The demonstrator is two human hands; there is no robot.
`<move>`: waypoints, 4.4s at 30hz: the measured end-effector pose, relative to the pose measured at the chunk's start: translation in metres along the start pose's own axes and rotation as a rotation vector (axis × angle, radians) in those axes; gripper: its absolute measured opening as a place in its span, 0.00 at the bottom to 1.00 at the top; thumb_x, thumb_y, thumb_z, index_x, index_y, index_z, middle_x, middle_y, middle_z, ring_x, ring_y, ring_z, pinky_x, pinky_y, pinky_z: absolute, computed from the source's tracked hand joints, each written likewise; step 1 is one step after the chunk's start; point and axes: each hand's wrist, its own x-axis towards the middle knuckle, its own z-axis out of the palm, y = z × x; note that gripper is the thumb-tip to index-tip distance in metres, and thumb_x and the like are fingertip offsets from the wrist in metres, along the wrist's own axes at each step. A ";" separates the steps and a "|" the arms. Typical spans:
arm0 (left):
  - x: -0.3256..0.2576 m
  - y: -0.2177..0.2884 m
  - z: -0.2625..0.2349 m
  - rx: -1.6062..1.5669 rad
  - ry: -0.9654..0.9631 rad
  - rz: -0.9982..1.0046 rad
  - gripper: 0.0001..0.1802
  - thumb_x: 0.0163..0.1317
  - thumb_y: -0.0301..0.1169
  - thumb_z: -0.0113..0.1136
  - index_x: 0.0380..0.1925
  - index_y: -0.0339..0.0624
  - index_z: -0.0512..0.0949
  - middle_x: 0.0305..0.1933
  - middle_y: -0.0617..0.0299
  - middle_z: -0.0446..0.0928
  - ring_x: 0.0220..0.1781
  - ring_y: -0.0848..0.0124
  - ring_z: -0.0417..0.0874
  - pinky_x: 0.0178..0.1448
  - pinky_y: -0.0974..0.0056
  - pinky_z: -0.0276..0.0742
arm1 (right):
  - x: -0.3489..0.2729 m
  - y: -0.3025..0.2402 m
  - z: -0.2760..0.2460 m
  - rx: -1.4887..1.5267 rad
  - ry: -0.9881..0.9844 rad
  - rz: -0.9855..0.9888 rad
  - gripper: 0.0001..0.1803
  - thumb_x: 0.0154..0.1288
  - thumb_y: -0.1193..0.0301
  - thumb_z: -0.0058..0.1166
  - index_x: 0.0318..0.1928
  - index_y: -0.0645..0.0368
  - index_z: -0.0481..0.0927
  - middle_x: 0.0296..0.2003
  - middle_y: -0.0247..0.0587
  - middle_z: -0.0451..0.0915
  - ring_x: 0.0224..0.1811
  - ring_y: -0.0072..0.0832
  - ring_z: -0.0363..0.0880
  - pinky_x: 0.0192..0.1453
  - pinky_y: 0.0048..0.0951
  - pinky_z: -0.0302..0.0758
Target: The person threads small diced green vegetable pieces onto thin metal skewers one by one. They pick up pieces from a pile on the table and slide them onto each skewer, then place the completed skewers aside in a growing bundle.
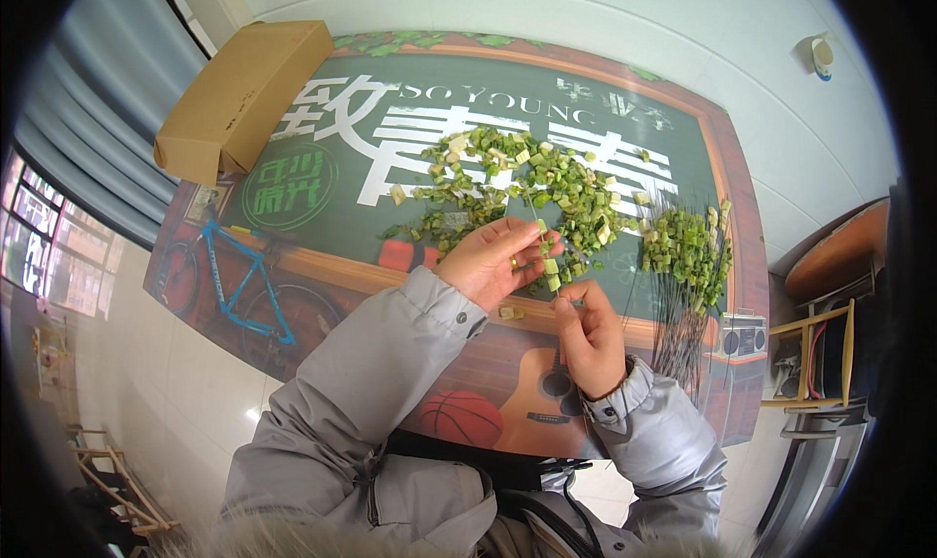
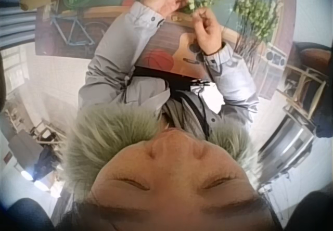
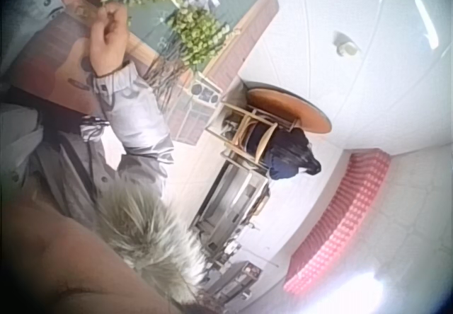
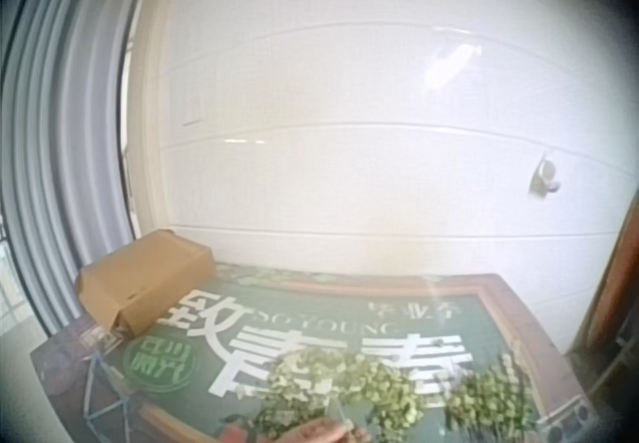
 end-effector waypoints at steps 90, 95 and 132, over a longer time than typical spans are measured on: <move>0.006 0.005 0.002 1.102 0.413 0.940 0.20 0.55 0.20 0.57 0.16 0.39 0.55 0.14 0.66 0.53 0.18 0.76 0.51 0.21 0.68 0.53 | -0.017 0.032 -0.339 -1.099 0.854 0.039 0.13 0.60 0.65 0.46 0.31 0.65 0.77 0.20 0.43 0.74 0.23 0.33 0.73 0.27 0.33 0.70; 0.005 -0.004 0.008 0.955 0.214 0.675 0.13 0.57 0.26 0.59 0.22 0.40 0.63 0.17 0.65 0.65 0.19 0.74 0.62 0.24 0.67 0.61 | -0.041 -0.017 -0.144 -0.339 0.424 -0.111 0.05 0.63 0.74 0.42 0.38 0.57 0.71 0.22 0.23 0.66 0.19 0.13 0.60 0.19 0.17 0.59; 0.000 0.042 -0.018 1.405 0.438 0.633 0.05 0.58 0.27 0.59 0.33 0.38 0.77 0.28 0.67 0.77 0.31 0.81 0.75 0.33 0.74 0.69 | 0.029 0.002 -0.045 0.075 0.342 -0.146 0.10 0.67 0.71 0.41 0.27 0.58 0.69 0.14 0.25 0.63 0.11 0.10 0.56 0.14 0.15 0.52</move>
